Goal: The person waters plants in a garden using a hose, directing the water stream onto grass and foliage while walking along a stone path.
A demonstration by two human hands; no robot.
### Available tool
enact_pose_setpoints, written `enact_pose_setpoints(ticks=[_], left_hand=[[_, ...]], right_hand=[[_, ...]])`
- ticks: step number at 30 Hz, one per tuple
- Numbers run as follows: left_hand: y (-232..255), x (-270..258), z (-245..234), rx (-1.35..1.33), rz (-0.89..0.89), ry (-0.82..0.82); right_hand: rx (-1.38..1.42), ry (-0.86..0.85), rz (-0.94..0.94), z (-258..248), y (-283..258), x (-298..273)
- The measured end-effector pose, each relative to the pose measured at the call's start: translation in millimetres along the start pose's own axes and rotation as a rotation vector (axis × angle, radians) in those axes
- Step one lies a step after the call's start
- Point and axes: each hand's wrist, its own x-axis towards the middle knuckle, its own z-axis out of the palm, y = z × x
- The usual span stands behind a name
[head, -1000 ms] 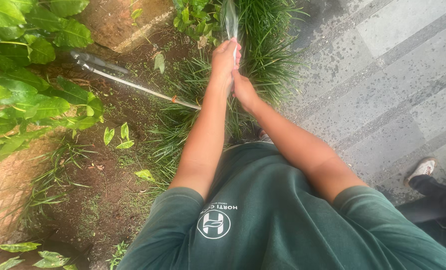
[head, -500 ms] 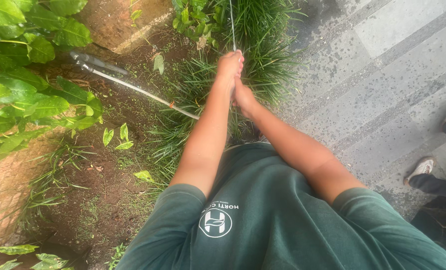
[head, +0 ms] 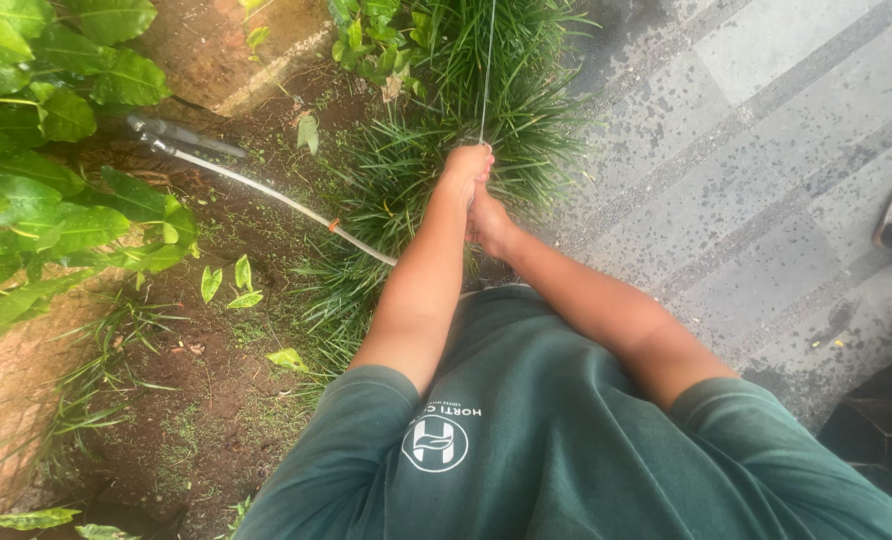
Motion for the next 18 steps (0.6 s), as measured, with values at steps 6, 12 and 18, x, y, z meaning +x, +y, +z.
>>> enact_pose_setpoints(ticks=[6,12,18], left_hand=[[10,-8,7,0.057,0.012,-0.014],[32,-26,8,-0.001,0.086,-0.061],[71,-57,16,-0.003,0.208,-0.093]], right_hand=[[0.019,0.056,-0.003,-7,2,10],[0.035,0.071,-0.085,-6,-6,12],[0.104,0.066,-0.209,-7,-17,15]])
